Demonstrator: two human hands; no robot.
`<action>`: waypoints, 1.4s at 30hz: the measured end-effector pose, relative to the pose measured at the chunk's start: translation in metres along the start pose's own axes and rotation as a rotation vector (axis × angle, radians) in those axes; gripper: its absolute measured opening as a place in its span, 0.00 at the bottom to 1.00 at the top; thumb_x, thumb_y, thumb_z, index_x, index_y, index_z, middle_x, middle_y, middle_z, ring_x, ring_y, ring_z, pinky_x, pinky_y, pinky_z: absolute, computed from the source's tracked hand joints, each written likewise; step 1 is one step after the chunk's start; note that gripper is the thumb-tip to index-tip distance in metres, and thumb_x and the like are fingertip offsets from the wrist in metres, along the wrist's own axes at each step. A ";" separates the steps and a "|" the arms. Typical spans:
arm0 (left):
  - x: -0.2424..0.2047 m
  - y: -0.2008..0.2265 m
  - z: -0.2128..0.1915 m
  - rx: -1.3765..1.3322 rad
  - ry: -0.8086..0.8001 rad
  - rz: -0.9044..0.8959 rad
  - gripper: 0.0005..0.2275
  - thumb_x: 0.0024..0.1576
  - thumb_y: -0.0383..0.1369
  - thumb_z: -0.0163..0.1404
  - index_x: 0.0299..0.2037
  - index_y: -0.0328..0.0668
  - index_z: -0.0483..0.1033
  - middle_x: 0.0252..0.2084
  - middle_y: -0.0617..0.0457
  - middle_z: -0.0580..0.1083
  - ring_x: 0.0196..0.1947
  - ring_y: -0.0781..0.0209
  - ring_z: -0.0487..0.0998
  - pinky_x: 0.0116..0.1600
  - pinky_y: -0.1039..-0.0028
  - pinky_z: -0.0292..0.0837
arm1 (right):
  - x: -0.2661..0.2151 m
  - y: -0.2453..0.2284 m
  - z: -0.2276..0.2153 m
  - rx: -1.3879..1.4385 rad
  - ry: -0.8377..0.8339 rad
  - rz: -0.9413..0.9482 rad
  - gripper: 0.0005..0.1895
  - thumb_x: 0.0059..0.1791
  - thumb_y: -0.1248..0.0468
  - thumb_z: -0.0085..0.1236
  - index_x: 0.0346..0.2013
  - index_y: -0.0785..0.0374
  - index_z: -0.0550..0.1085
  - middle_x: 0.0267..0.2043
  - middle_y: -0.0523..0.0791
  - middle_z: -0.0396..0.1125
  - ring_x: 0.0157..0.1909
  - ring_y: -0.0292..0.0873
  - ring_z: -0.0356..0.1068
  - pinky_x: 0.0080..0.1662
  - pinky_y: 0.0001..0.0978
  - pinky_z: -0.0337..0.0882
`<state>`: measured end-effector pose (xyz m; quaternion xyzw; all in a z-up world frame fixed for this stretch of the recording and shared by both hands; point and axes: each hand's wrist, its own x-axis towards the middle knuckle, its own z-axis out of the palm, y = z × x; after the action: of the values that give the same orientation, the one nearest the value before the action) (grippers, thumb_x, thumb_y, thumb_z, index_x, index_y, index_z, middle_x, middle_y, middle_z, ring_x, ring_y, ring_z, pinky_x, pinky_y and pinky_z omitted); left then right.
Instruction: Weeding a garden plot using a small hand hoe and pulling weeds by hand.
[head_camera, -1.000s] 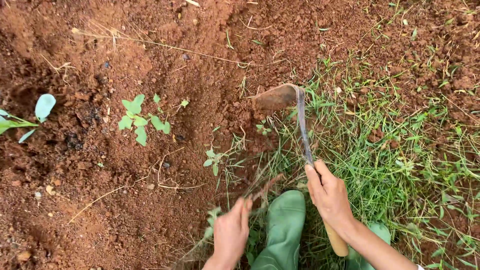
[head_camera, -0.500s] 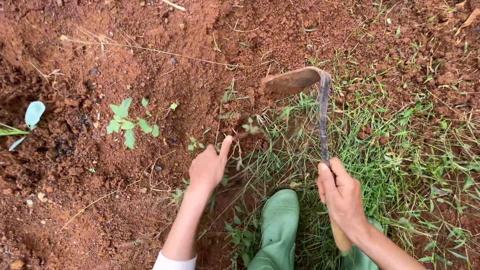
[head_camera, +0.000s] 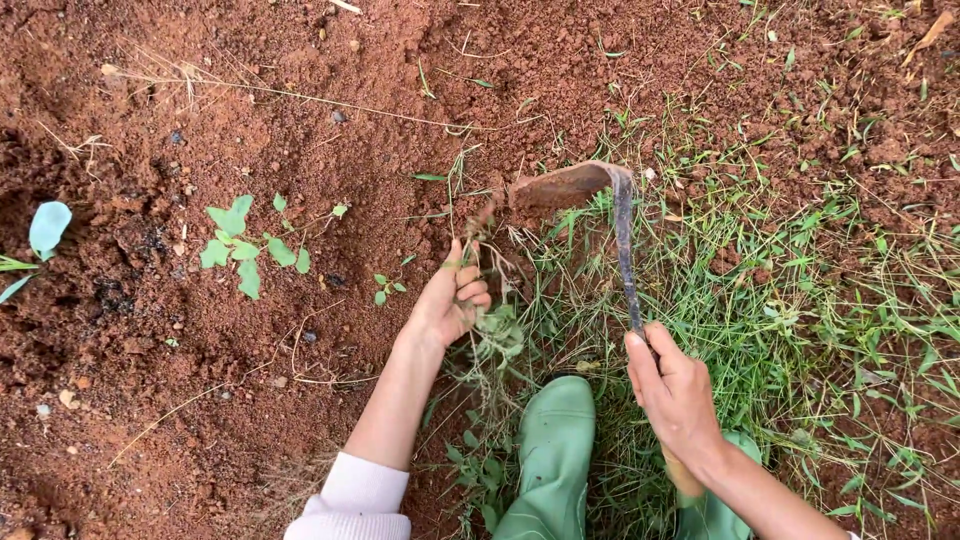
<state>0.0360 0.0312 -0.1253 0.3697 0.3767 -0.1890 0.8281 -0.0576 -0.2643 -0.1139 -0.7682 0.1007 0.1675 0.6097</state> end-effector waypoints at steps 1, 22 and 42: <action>-0.002 0.000 -0.003 0.000 -0.002 -0.001 0.16 0.66 0.48 0.40 0.40 0.47 0.73 0.16 0.66 0.55 0.16 0.73 0.54 0.26 0.79 0.56 | 0.000 0.000 0.001 -0.001 0.002 0.000 0.13 0.56 0.57 0.47 0.32 0.62 0.68 0.13 0.41 0.61 0.16 0.33 0.60 0.20 0.30 0.59; -0.121 0.029 0.032 2.185 0.089 1.093 0.13 0.49 0.17 0.54 0.43 0.39 0.74 0.38 0.44 0.72 0.28 0.57 0.75 0.31 0.71 0.73 | 0.009 -0.013 -0.003 0.117 0.094 -0.044 0.14 0.59 0.58 0.44 0.34 0.63 0.67 0.19 0.42 0.62 0.19 0.32 0.60 0.22 0.28 0.60; -0.093 0.049 -0.045 1.277 0.760 0.637 0.14 0.69 0.40 0.36 0.44 0.45 0.75 0.18 0.58 0.66 0.15 0.69 0.62 0.22 0.71 0.56 | 0.021 -0.113 0.112 0.691 -0.106 -0.331 0.11 0.62 0.58 0.37 0.40 0.61 0.63 0.22 0.36 0.59 0.21 0.29 0.57 0.22 0.25 0.60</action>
<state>-0.0171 0.1001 -0.0512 0.8998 0.3283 0.0159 0.2868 -0.0125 -0.1275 -0.0422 -0.5134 -0.0061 0.0625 0.8558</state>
